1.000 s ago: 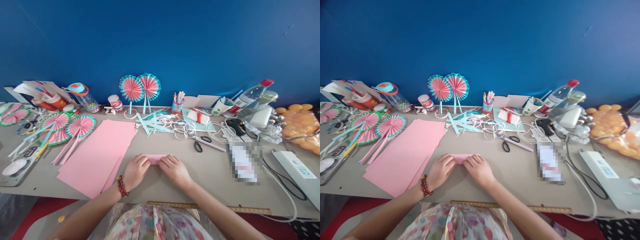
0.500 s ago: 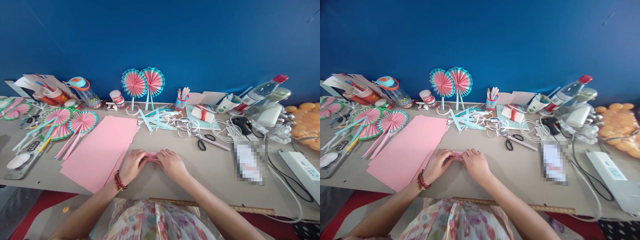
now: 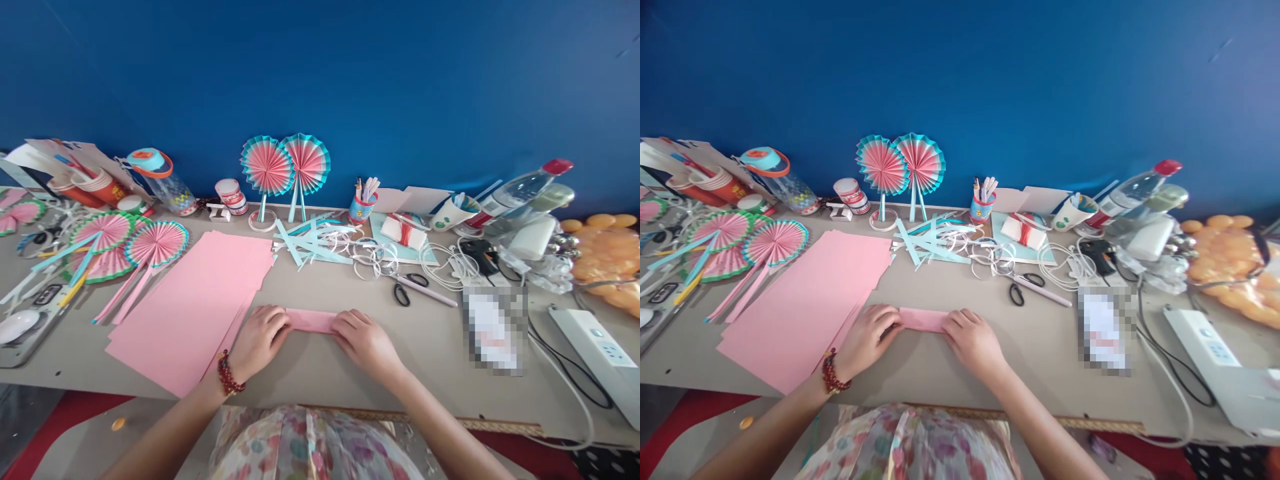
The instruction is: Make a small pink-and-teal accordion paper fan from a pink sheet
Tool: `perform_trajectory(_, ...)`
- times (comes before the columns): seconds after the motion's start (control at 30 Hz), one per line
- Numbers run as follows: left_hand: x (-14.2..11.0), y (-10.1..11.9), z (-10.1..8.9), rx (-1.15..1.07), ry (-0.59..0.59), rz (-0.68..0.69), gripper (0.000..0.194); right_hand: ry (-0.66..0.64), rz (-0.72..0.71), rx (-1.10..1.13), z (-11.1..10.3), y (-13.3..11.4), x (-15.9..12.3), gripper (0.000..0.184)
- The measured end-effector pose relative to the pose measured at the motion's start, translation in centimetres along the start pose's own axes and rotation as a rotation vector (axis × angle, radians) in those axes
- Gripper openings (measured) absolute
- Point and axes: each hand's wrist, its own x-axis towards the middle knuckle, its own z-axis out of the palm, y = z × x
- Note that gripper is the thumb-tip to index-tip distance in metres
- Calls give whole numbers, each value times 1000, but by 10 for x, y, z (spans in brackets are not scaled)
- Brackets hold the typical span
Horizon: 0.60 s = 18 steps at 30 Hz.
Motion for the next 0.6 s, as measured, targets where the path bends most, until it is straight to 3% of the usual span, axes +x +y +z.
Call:
perform_trajectory(0.23, 4, -3, 2, -27, 5, -47, 10, -8, 88, 100, -7, 15, -6, 20)
perform_trajectory(0.37, 11, 0, -1, -8, -19, -72, 10, -63, 170, -32, -9, 3, 8, 16)
perform_trajectory(0.6, 25, 3, -11, -31, -126, -123, 10, -198, 113, -147, -4, -22, 43, 18)
